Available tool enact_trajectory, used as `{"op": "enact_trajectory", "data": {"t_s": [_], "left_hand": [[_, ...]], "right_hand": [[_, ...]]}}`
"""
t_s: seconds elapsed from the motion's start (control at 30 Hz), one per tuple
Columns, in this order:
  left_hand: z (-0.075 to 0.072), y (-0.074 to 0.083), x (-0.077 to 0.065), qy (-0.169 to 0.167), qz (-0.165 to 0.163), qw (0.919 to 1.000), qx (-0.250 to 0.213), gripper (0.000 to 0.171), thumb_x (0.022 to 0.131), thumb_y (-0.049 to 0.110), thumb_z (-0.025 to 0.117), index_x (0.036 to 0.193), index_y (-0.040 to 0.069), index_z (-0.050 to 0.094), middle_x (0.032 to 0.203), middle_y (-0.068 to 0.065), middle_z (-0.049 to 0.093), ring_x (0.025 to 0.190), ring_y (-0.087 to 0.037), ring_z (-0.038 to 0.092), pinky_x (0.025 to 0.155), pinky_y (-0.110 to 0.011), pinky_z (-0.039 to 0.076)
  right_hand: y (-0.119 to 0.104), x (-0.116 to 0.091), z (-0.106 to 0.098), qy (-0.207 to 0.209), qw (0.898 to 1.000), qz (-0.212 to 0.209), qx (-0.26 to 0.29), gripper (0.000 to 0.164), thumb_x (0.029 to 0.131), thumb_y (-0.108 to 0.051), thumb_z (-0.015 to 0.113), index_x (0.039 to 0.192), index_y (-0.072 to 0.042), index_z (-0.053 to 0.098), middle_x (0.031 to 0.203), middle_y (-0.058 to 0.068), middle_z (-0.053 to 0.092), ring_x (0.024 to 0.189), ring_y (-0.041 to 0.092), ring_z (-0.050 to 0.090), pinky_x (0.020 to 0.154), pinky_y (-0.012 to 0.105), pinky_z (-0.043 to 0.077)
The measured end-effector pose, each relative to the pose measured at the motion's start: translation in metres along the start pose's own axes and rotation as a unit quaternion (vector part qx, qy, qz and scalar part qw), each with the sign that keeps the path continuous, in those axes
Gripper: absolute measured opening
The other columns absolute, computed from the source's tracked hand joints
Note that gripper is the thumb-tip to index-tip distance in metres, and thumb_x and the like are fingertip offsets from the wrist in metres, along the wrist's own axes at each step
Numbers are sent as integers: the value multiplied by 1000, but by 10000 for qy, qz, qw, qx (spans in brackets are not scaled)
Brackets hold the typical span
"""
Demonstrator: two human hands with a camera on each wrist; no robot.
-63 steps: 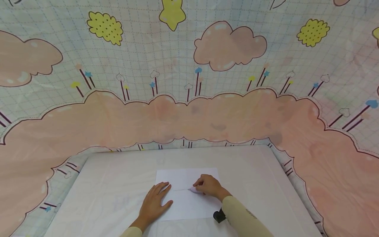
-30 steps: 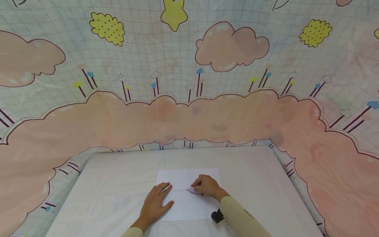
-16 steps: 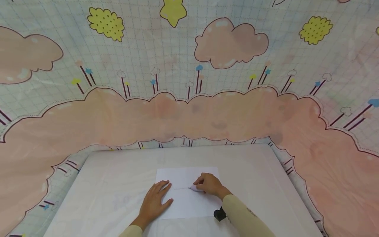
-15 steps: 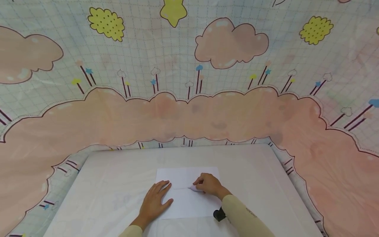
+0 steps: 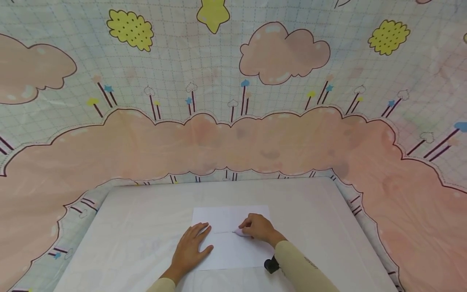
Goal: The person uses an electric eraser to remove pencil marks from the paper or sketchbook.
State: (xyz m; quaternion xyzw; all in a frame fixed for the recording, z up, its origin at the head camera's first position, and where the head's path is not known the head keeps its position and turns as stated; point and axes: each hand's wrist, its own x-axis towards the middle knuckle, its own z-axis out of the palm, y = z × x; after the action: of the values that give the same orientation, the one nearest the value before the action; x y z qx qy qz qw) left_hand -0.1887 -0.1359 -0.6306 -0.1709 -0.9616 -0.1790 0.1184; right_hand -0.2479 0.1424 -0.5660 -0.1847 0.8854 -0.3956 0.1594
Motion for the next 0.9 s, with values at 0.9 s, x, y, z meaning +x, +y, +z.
{"op": "enact_trajectory", "data": {"t_s": [0.9], "left_hand": [[-5, -5, 6, -173, -62, 9998, -105, 61, 86, 49, 65, 138, 18, 59, 146, 4, 51, 139, -22, 42, 119, -47, 28]], "right_hand": [[1, 7, 1, 26, 9999, -97, 84, 15, 88, -13, 70, 101, -8, 78, 81, -2, 55, 58, 7, 52, 49, 20, 48]]}}
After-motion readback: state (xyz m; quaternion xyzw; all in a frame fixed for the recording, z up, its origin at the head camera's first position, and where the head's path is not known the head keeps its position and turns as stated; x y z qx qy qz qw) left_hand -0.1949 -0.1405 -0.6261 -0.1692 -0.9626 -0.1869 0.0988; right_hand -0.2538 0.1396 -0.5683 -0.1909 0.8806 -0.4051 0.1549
